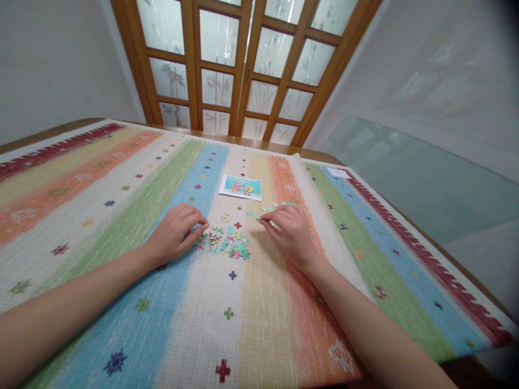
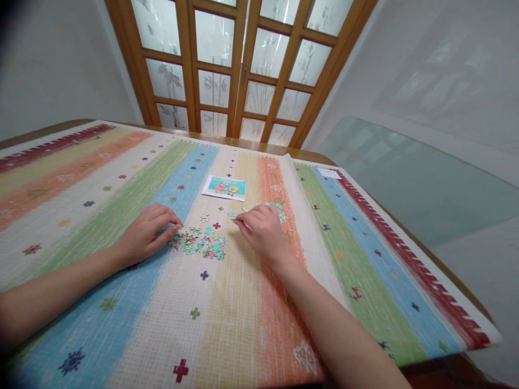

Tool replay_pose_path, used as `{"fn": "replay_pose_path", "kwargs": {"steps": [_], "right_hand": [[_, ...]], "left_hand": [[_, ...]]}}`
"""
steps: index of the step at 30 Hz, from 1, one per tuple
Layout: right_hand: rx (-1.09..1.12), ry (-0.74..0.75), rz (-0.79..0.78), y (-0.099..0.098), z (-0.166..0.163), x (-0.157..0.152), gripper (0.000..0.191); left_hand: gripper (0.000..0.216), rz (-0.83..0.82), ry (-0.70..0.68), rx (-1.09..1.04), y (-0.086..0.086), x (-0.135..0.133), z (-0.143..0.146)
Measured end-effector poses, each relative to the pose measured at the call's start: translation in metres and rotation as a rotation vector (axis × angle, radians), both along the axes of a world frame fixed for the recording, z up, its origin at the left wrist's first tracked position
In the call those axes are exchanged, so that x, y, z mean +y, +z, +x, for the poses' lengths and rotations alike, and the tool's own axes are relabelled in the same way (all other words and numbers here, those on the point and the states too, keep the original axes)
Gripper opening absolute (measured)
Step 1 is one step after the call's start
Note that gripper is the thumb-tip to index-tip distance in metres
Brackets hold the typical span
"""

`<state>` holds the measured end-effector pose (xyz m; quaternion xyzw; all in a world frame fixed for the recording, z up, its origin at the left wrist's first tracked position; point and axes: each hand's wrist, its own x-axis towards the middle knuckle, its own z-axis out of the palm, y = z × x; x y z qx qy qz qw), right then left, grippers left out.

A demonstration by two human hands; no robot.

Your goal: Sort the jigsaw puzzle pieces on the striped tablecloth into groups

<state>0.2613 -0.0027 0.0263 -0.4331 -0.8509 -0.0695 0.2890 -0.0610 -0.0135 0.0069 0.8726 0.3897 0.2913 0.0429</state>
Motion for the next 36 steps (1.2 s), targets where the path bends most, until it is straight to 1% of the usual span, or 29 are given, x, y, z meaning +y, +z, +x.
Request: {"fn": "replay_pose_path", "kwargs": {"steps": [3, 5, 7, 9, 12, 14, 19, 23, 27, 31, 34, 36], "right_hand": [[-0.05, -0.136, 0.073, 0.0, 0.031, 0.02, 0.023], [-0.066, -0.211, 0.086, -0.004, 0.046, 0.031, 0.025], [-0.069, -0.267, 0.079, -0.009, 0.056, 0.038, 0.026], [-0.095, -0.293, 0.06, -0.014, 0.061, 0.043, 0.026], [-0.193, -0.274, 0.007, -0.019, 0.062, 0.046, 0.022], [-0.221, -0.26, -0.021, -0.02, 0.062, 0.046, 0.021], [-0.154, -0.264, -0.044, -0.02, 0.061, 0.044, 0.024], [-0.161, -0.225, -0.056, -0.02, 0.054, 0.04, 0.023], [-0.157, -0.177, -0.08, -0.02, 0.047, 0.031, 0.023], [-0.164, -0.103, -0.109, -0.016, 0.036, 0.021, 0.024], [-0.206, -0.011, -0.149, -0.008, 0.021, 0.014, 0.024], [-0.191, 0.016, -0.167, -0.001, 0.007, 0.007, 0.023]], "left_hand": [[0.028, -0.006, 0.044, -0.061, 0.0, 0.006, -0.005], [0.028, -0.015, 0.047, -0.08, 0.0, 0.008, -0.005], [0.028, -0.029, 0.041, -0.083, -0.001, 0.008, -0.004], [0.027, -0.035, 0.037, -0.088, -0.001, 0.007, -0.004], [0.026, -0.024, 0.034, -0.099, -0.001, 0.006, -0.004], [0.026, -0.014, 0.034, -0.093, -0.001, 0.007, -0.006], [0.028, -0.034, 0.036, -0.045, 0.001, 0.017, -0.024], [0.028, -0.099, -0.029, -0.003, 0.001, 0.028, -0.04], [0.027, -0.16, -0.115, 0.022, 0.0, 0.03, -0.043], [0.026, -0.184, -0.163, 0.075, 0.0, 0.029, -0.041], [0.024, -0.2, -0.152, 0.109, -0.001, 0.029, -0.04], [0.024, -0.207, -0.141, 0.122, -0.001, 0.029, -0.04]]}}
